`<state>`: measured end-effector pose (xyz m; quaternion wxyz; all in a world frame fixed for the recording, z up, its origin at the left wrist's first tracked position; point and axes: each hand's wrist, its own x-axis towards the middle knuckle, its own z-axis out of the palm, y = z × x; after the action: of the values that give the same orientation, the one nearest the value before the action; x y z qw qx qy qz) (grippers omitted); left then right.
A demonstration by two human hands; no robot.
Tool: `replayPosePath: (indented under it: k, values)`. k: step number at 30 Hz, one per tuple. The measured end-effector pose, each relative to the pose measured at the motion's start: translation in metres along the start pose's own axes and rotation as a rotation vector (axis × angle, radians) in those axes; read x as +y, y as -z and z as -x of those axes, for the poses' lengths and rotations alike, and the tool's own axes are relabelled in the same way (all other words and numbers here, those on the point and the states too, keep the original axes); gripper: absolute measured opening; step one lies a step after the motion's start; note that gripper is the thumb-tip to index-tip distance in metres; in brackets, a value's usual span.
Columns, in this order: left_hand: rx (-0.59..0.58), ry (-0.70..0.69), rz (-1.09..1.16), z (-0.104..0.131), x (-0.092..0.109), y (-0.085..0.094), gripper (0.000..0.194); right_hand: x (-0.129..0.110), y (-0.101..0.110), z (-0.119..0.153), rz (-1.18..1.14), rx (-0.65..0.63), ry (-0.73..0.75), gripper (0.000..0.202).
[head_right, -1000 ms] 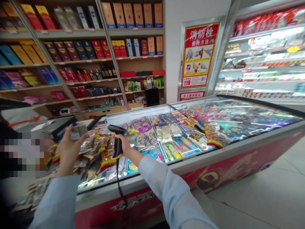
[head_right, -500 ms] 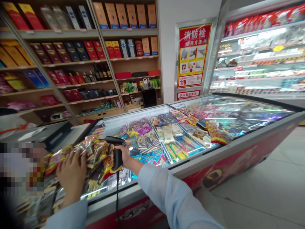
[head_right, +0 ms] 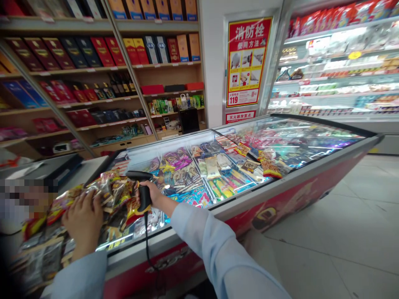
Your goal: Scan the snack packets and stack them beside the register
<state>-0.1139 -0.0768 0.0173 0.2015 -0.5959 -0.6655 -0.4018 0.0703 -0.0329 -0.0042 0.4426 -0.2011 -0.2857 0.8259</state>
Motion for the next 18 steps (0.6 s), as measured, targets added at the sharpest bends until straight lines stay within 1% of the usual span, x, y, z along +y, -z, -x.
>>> replayPosePath:
  k: [2, 4, 6, 8, 10, 11, 12, 15, 18]
  values:
    - [-0.051, 0.023, -0.01, -0.006, 0.0, 0.006, 0.043, -0.015, -0.008, 0.009, -0.01, 0.009, 0.058, 0.024]
    - [-0.069, 0.042, -0.015, -0.014, 0.003, 0.013, 0.044, -0.038, -0.014, 0.025, 0.008, -0.003, 0.142, 0.02]
    - [-0.026, 0.031, -0.003, -0.022, 0.012, 0.018, 0.044, -0.068, -0.014, 0.047, 0.066, -0.025, 0.219, 0.017]
    - [0.017, -0.007, 0.044, -0.03, 0.031, 0.021, 0.042, -0.102, -0.008, 0.074, 0.14, -0.029, 0.289, 0.017]
    - [0.009, -0.045, 0.124, -0.037, 0.059, 0.019, 0.04, -0.136, 0.005, 0.103, 0.196, 0.016, 0.379, 0.018]
    - [-0.005, -0.061, 0.169, -0.039, 0.076, 0.017, 0.04, -0.153, 0.013, 0.118, 0.217, 0.046, 0.431, 0.019]
    - [-0.041, -0.108, 0.221, -0.041, 0.095, 0.014, 0.041, -0.169, 0.023, 0.133, 0.234, 0.089, 0.478, 0.02]
    - [-0.129, -0.192, 0.321, -0.044, 0.159, 0.001, 0.041, -0.209, 0.053, 0.177, 0.268, 0.23, 0.523, 0.026]
    - [-0.209, -0.301, 0.405, -0.043, 0.226, -0.017, 0.04, -0.238, 0.084, 0.217, 0.272, 0.327, 0.617, 0.031]
